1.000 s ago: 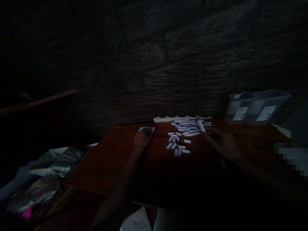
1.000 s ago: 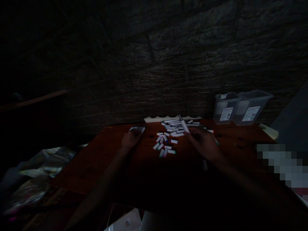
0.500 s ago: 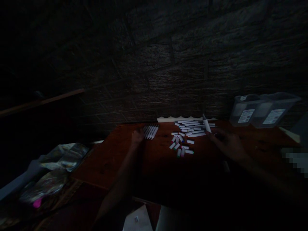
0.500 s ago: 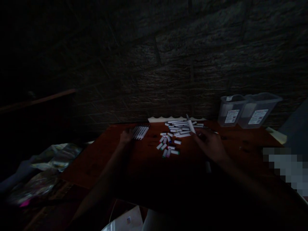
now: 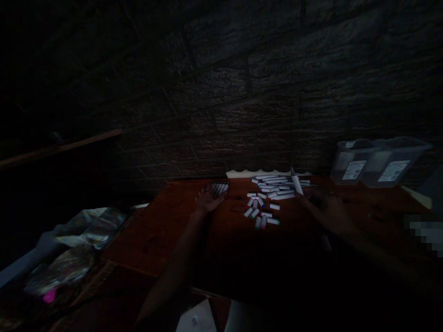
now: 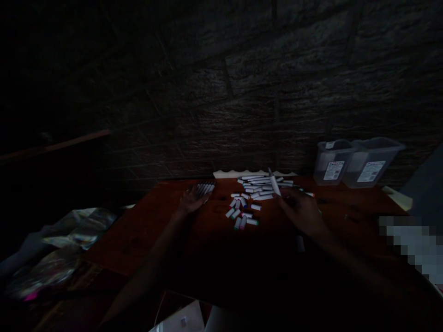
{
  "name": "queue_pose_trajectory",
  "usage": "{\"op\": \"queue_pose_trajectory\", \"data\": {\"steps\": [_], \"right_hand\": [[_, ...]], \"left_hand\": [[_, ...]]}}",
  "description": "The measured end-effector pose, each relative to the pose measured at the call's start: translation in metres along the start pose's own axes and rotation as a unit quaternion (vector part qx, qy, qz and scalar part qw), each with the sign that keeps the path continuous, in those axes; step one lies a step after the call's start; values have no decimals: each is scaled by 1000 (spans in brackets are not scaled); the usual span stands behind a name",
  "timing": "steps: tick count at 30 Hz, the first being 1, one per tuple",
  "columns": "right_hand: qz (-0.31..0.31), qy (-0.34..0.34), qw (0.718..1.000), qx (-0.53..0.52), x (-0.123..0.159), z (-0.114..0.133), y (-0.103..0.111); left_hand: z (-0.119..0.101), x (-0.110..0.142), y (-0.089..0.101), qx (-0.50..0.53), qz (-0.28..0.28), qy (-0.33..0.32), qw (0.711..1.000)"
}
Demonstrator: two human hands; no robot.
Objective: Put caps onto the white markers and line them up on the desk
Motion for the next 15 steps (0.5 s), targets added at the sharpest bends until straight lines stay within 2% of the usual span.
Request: {"op": "queue_pose_trajectory", "data": {"steps": [7, 15], "right_hand": [[-3, 5, 1000, 5, 1, 0, 0], [37, -4, 999, 2, 2, -2, -10]], "left_hand": [[-3, -1, -2, -7, 2, -15, 1000], [-4, 1, -2, -9, 8, -4, 1000]]}}
Point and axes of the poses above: each hand's wrist, its own x-axis away from the middle knuckle, its own y-axis out of the back of the hand, z = x × y, the point moved 9 cm from there along -x, towards the middle knuckle, and after that the axes turned 1 degree about -x, right-handed, at the moved point
